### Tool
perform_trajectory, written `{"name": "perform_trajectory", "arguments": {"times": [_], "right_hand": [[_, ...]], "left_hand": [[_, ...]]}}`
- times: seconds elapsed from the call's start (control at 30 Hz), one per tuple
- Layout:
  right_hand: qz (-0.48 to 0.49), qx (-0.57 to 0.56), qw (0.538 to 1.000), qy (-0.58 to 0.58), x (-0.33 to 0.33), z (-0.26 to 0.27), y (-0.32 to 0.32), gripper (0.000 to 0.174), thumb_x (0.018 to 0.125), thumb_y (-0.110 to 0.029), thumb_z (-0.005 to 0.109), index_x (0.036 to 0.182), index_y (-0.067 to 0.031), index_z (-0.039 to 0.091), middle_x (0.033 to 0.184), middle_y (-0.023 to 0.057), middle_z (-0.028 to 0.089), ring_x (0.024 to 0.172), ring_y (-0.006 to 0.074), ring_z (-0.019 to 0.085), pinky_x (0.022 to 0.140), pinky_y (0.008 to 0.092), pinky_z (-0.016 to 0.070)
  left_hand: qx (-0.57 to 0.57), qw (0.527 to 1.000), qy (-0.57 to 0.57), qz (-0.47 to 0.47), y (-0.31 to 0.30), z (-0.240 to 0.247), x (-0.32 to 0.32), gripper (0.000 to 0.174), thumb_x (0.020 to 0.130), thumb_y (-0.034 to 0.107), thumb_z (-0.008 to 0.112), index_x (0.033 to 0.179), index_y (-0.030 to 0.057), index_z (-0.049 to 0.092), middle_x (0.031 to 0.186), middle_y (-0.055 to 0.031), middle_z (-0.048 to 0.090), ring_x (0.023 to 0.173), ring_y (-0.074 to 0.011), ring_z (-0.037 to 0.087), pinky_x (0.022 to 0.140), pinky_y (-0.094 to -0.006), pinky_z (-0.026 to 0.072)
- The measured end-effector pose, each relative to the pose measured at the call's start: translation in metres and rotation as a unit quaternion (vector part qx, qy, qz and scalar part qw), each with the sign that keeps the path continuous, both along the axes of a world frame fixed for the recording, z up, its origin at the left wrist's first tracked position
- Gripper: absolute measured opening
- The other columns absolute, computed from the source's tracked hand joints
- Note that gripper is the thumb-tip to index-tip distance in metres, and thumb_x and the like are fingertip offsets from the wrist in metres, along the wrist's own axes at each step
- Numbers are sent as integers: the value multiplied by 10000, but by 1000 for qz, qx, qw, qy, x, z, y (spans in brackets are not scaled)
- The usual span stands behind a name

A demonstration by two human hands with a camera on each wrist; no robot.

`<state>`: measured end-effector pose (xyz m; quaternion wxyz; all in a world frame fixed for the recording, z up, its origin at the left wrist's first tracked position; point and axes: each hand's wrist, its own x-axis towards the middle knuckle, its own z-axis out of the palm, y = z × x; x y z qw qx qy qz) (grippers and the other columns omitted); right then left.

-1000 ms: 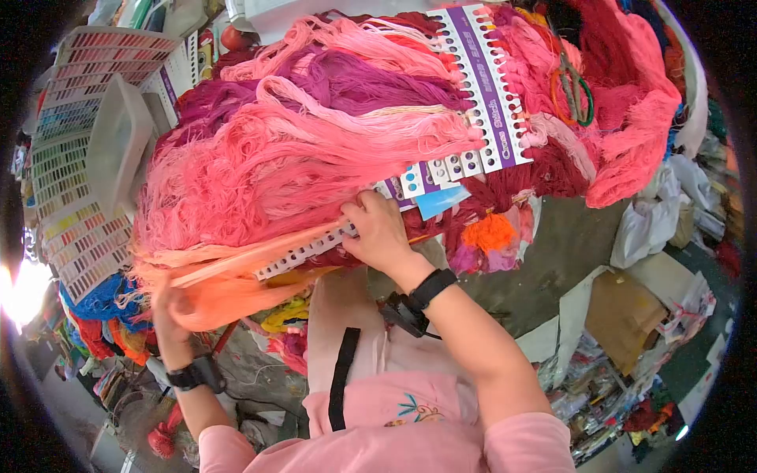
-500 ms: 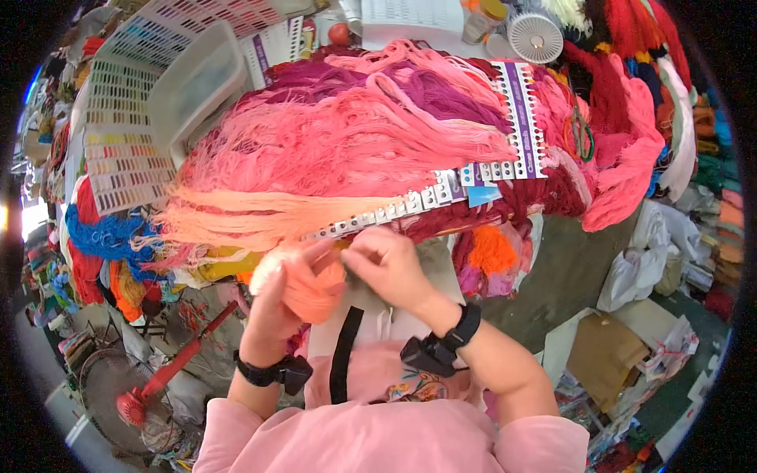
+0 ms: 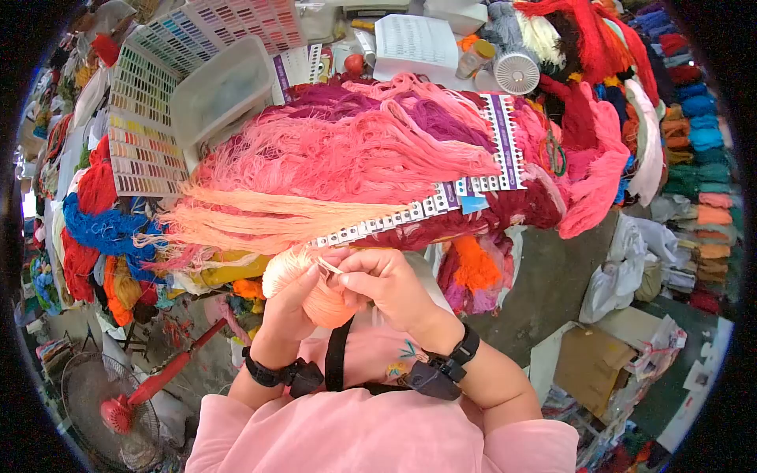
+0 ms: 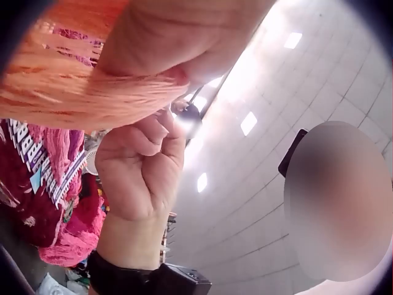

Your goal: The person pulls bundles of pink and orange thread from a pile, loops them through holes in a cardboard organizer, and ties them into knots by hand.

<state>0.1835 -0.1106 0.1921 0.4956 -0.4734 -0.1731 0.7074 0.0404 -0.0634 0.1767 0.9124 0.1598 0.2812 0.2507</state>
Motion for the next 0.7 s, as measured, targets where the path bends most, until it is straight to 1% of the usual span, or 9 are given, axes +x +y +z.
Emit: {"name": "perform_trajectory", "arguments": {"times": [0.1, 0.2, 0.33, 0.4, 0.43, 0.53, 0.6, 0.63, 0.7], "right_hand": [[-2, -13, 1000, 26, -3, 13, 0, 107, 775, -82, 506, 742, -8, 576, 738, 15, 557, 546, 35, 470, 480, 156, 370], [1, -9, 1000, 8, -6, 20, 0, 101, 776, -81, 520, 725, -9, 569, 775, 7, 560, 562, 32, 475, 502, 157, 373], [-53, 5, 998, -18, -18, 25, 1, 86, 775, -71, 532, 760, -2, 581, 782, 0, 566, 594, 29, 484, 526, 160, 374], [-30, 22, 991, -127, -22, 24, 1, 86, 771, -53, 539, 810, 5, 588, 778, -5, 565, 622, 28, 486, 550, 164, 376], [-33, 22, 991, -128, -22, 22, 0, 86, 771, -53, 539, 810, 5, 588, 778, -5, 565, 622, 28, 486, 550, 164, 376], [-30, 7, 994, -109, -21, 17, -2, 125, 779, -69, 530, 859, 8, 589, 733, -2, 559, 575, 29, 463, 515, 155, 358], [-97, -25, 995, 12, -19, 17, -4, 117, 790, -95, 520, 813, -2, 587, 639, -28, 510, 505, 26, 406, 453, 158, 313], [-96, -27, 995, 13, -17, 17, -4, 117, 790, -95, 520, 813, -2, 587, 639, -28, 510, 505, 26, 406, 453, 158, 313], [-84, -44, 991, 97, -14, 20, -3, 112, 797, -112, 509, 751, -32, 573, 591, -32, 475, 466, 28, 373, 425, 162, 262]], "left_hand": [[-25, 998, -54, -15, 0, -5, -6, 376, 850, 193, 400, 1138, -47, 394, 1029, -119, 503, 916, -176, 512, 789, -300, 410], [-22, 995, -90, -30, 4, -2, -7, 379, 848, 192, 400, 1143, -46, 387, 1050, -125, 492, 953, -188, 498, 813, -305, 399], [-8, 998, -64, -25, 1, -2, -9, 384, 844, 194, 408, 1141, -48, 388, 1058, -128, 490, 961, -190, 494, 821, -308, 394], [27, 998, -49, -23, 1, 2, -6, 385, 839, 199, 418, 1137, -44, 395, 1080, -134, 479, 974, -197, 488, 835, -320, 388], [28, 998, -50, -25, 1, 1, -7, 385, 839, 199, 418, 1137, -44, 395, 1080, -134, 479, 974, -197, 488, 835, -320, 388], [36, 998, -39, -24, 1, -2, -12, 394, 836, 211, 424, 1140, -40, 394, 1117, -134, 455, 1012, -208, 465, 861, -336, 368], [-13, 993, -107, -52, 5, -3, -18, 399, 832, 225, 430, 1134, -35, 404, 1153, -132, 427, 1053, -222, 433, 886, -352, 345], [-14, 993, -106, -51, 4, -3, -19, 399, 832, 225, 430, 1134, -35, 404, 1153, -132, 427, 1053, -222, 433, 886, -352, 345], [-33, 994, -98, -32, 3, 0, -20, 412, 830, 243, 433, 1133, -34, 403, 1155, -134, 427, 1062, -231, 423, 885, -359, 345]]}}
